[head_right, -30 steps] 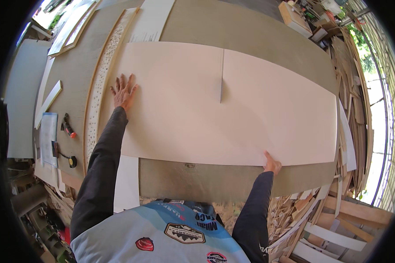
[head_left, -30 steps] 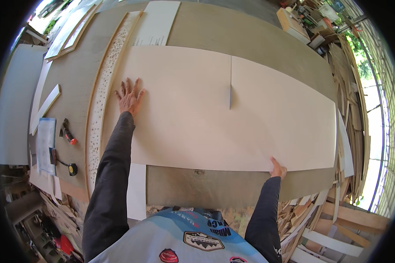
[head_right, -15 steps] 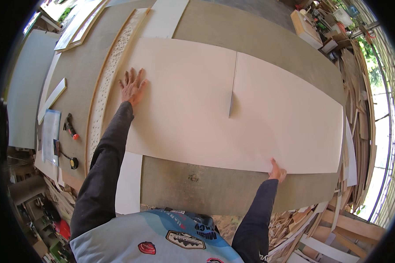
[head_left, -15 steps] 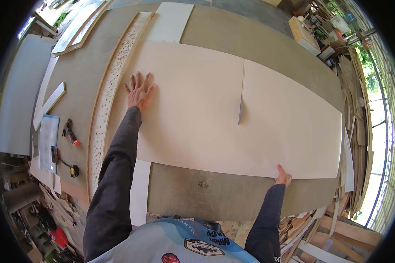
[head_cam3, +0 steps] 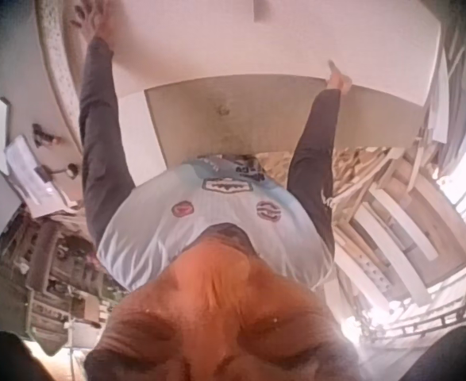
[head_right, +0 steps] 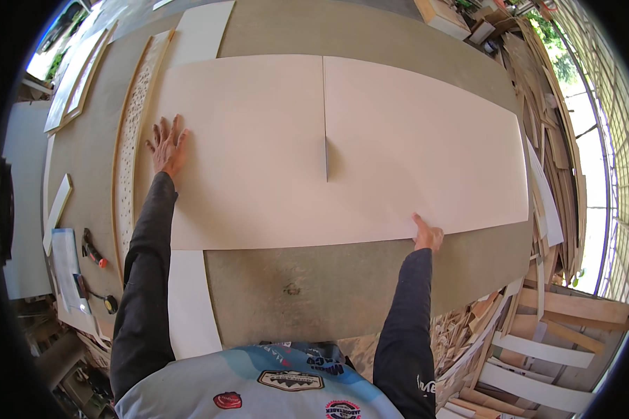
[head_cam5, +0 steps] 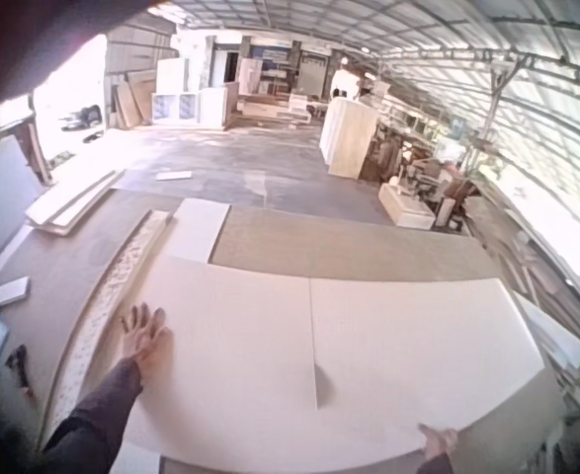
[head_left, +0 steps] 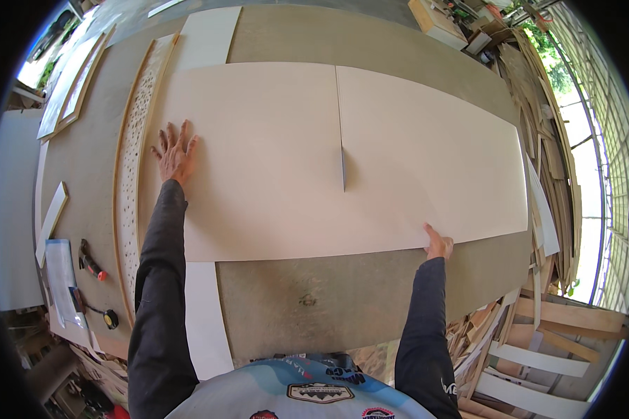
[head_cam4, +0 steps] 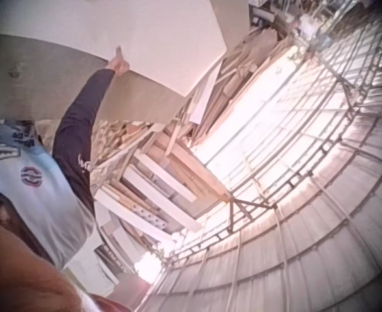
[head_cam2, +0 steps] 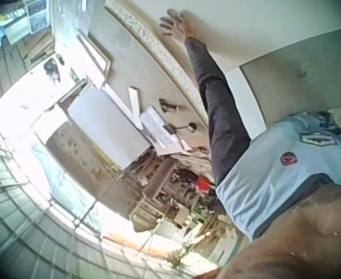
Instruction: The person measures and cuts pieces of veneer panel on a workbench, then aligns them with a wooden frame and uses a hammer to secure parts of the assembly.
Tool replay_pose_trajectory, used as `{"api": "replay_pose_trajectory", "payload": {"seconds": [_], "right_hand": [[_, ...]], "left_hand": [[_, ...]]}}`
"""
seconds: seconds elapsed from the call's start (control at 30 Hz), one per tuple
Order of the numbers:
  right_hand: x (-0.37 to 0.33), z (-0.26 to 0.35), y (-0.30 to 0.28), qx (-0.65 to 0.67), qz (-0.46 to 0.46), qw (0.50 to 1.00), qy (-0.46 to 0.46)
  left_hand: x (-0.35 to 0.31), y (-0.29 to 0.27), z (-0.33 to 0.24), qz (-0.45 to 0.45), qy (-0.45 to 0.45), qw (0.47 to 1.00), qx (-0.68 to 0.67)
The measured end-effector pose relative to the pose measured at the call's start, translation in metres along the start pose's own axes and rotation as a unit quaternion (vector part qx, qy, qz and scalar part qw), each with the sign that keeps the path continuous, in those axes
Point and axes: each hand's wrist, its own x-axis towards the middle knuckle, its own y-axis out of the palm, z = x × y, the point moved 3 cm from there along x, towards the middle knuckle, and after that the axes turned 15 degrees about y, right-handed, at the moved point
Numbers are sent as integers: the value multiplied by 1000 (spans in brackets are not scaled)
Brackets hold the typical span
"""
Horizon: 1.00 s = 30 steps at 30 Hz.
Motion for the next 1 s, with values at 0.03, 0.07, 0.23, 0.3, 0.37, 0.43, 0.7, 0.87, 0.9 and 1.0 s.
{"api": "replay_pose_trajectory", "payload": {"seconds": [0.03, 0.07, 0.23, 0.3, 0.37, 0.43, 0.7, 0.87, 0.9, 1.0], "right_hand": [[-3, 4, 1, 1, 6, 1000, -1], [-4, 8, 3, 1, 11, 1000, -2], [2, 19, 12, 3, 1, 1000, -8], [0, 26, 14, -8, 0, 1000, -5], [-5, 33, 14, -9, 14, 1000, -8], [-7, 38, 16, -7, 7, 1000, -8], [-2, 56, 27, -3, 13, 1000, -16], [-11, 74, 34, 24, 51, 998, 9], [-14, 78, 36, 27, 59, 998, 9], [-8, 84, 40, 33, 70, 997, 9]], "left_hand": [[2, 1, 2, 4, -3, 1000, -3], [5, 2, 3, -4, -3, 1000, 3], [20, 3, 2, -8, -1, 1000, 12], [26, 3, 3, -11, 1, 1000, 13], [29, 4, 4, -16, 3, 1000, 14], [35, 5, 4, -20, 4, 1000, 11], [59, 8, 6, -23, 5, 1000, 3], [73, 12, 11, -21, 4, 1000, 5], [76, 12, 13, -27, 5, 1000, 7], [84, 16, 11, -40, 8, 999, 4]]}}
